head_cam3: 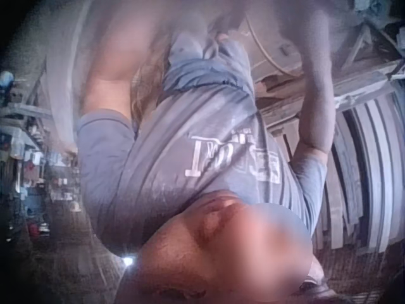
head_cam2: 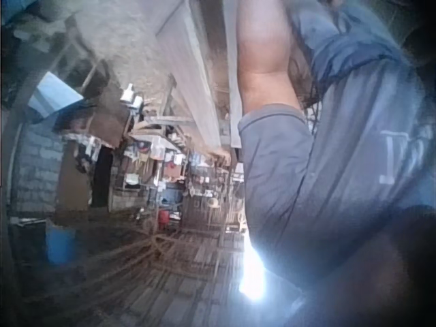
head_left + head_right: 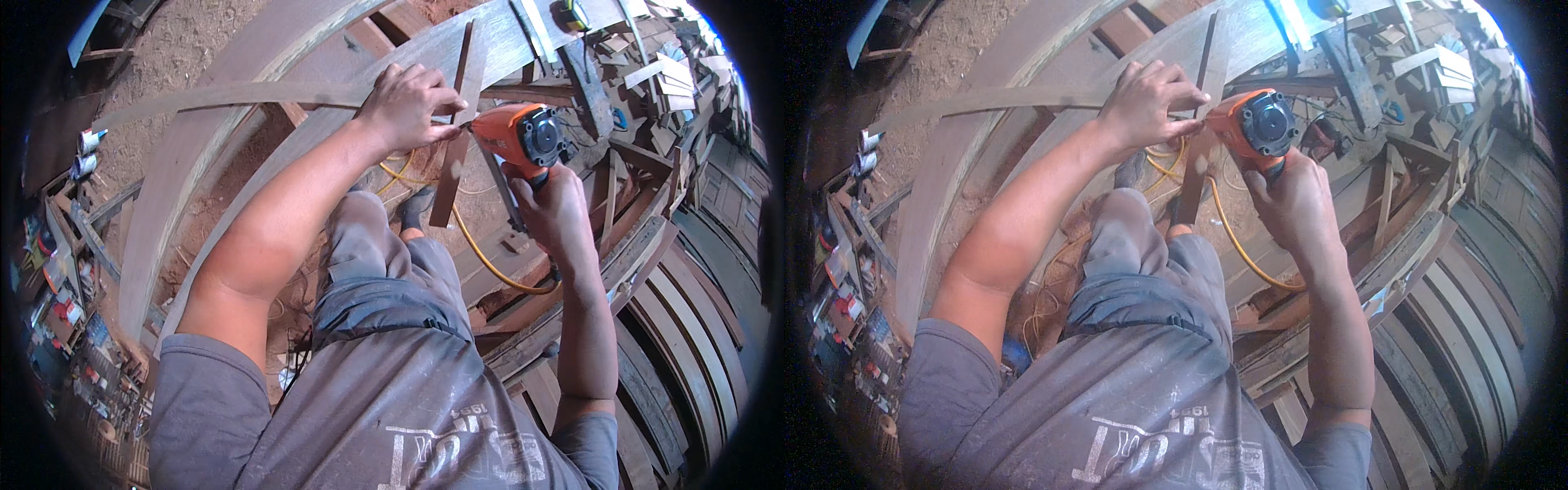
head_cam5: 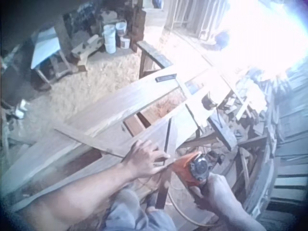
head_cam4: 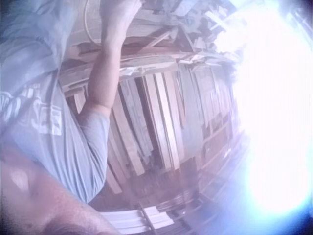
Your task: The person connects an air hose to a nail gun, positions a wooden slat onto a frame, and uses the nail gun to fasten the slat. They then use a hammer to tap the slat flush with the frame.
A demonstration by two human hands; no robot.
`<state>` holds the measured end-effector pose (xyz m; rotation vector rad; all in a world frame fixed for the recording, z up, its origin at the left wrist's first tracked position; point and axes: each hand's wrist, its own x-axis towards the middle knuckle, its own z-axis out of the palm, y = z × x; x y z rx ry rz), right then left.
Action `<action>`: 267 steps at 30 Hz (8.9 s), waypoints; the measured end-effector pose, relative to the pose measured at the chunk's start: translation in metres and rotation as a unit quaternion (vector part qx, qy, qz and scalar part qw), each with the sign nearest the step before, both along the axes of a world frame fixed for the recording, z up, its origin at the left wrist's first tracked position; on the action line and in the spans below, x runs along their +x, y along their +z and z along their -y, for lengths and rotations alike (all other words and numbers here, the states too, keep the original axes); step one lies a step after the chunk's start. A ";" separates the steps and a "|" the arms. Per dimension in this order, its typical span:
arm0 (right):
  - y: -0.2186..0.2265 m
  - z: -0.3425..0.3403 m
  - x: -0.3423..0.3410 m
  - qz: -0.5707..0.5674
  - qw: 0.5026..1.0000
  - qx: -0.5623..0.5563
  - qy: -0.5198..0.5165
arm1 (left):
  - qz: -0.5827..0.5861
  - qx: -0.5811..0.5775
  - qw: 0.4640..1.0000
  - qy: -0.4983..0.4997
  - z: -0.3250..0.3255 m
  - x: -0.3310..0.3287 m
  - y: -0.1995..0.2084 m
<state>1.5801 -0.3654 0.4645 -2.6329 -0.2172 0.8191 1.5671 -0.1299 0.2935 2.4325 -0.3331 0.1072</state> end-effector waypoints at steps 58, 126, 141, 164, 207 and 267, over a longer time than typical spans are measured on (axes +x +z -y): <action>-0.003 0.043 -0.019 0.076 0.991 0.058 -0.088 | 0.014 -0.023 0.999 -0.021 -0.001 -0.001 0.011; 0.025 0.012 0.006 -0.037 0.976 0.101 -0.192 | 0.092 0.067 0.993 -0.040 -0.020 -0.004 0.009; 0.039 0.041 -0.018 -0.041 0.964 0.119 -0.235 | 0.107 0.059 0.988 -0.096 -0.040 0.012 0.009; 0.014 0.029 -0.056 -0.063 0.977 0.113 -0.172 | 0.097 0.141 0.985 -0.008 -0.054 0.023 -0.002; -0.014 -0.017 -0.007 -0.047 0.998 0.038 -0.010 | -0.058 0.240 0.952 0.182 -0.025 0.002 0.000; -0.025 0.009 -0.025 0.003 0.999 0.046 0.019 | -0.111 0.263 0.943 0.168 -0.023 0.005 0.012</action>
